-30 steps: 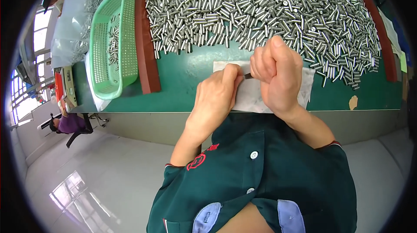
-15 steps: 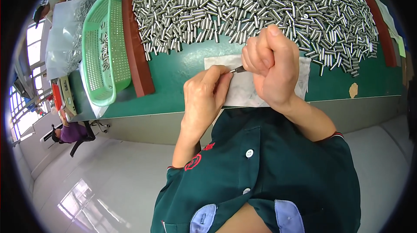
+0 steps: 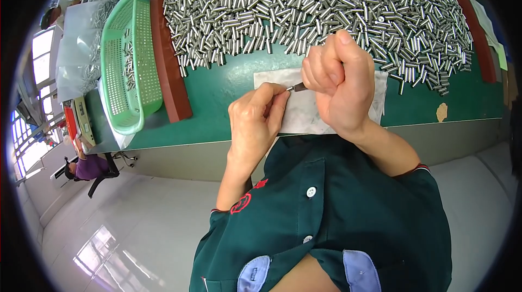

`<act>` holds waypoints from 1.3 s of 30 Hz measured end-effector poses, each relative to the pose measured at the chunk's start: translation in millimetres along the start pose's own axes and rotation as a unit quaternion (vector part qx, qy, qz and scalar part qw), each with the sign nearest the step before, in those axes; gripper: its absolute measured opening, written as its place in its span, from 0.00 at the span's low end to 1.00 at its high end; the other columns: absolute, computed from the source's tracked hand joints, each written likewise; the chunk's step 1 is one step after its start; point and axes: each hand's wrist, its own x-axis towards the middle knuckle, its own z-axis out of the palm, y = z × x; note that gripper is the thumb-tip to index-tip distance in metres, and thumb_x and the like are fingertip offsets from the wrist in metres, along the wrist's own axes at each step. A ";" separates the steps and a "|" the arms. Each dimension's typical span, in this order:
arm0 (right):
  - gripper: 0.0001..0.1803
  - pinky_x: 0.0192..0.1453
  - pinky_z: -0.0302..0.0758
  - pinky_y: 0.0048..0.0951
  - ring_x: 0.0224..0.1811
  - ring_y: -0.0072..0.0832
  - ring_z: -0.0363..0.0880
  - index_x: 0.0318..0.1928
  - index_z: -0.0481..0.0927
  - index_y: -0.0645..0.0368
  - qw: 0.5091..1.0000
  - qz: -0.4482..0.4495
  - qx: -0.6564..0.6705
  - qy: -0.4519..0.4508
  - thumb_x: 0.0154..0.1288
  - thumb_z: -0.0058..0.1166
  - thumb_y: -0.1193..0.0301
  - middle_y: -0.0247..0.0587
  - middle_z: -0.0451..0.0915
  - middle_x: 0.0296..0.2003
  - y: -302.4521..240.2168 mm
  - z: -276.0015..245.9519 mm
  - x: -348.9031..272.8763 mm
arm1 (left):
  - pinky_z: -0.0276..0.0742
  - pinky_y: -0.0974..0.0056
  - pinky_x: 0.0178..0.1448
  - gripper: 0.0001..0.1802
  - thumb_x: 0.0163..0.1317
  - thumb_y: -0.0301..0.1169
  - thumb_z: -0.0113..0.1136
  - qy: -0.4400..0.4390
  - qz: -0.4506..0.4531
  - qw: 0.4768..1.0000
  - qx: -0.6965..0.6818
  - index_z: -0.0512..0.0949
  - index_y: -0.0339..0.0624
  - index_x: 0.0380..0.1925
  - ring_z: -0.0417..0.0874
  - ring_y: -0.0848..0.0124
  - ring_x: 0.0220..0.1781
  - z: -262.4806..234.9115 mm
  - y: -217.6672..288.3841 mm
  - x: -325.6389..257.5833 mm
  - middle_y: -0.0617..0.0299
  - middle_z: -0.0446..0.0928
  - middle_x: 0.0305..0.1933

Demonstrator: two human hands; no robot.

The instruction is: Inspecting and sorting small metal hardware components at a factory workstation using a small tool.

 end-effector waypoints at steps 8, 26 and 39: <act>0.22 0.15 0.42 0.21 0.10 0.16 0.40 0.12 0.53 0.53 1.000 -0.011 -0.013 -0.003 0.64 0.29 0.64 0.27 0.49 0.07 1.8 -0.4 -0.2 | 0.62 0.66 0.18 0.05 0.45 0.22 0.59 0.007 -0.004 1.000 -0.007 0.72 0.36 0.19 0.68 0.66 0.12 0.4 1.2 0.3 0.58 0.68 0.11; 0.20 0.19 0.48 0.21 0.14 0.16 0.47 0.15 0.54 0.58 0.981 -0.087 -0.151 -0.084 0.65 0.32 0.69 0.27 0.51 0.11 8.2 8.7 -9.1 | 0.63 0.63 0.18 0.05 0.44 0.20 0.58 0.005 0.003 1.000 -0.011 0.70 0.36 0.17 0.69 0.60 0.13 -0.4 3.6 3.3 0.55 0.68 0.12; 0.21 0.16 0.46 0.19 0.12 0.14 0.45 0.13 0.53 0.55 0.994 -0.029 -0.096 -0.046 0.65 0.30 0.68 0.27 0.51 0.09 3.6 11.4 -6.3 | 0.50 0.78 0.21 0.05 0.59 0.27 0.47 -0.126 -0.153 0.646 -0.737 0.69 0.37 0.32 0.53 0.84 0.16 -29.8 -22.3 10.1 0.58 0.69 0.29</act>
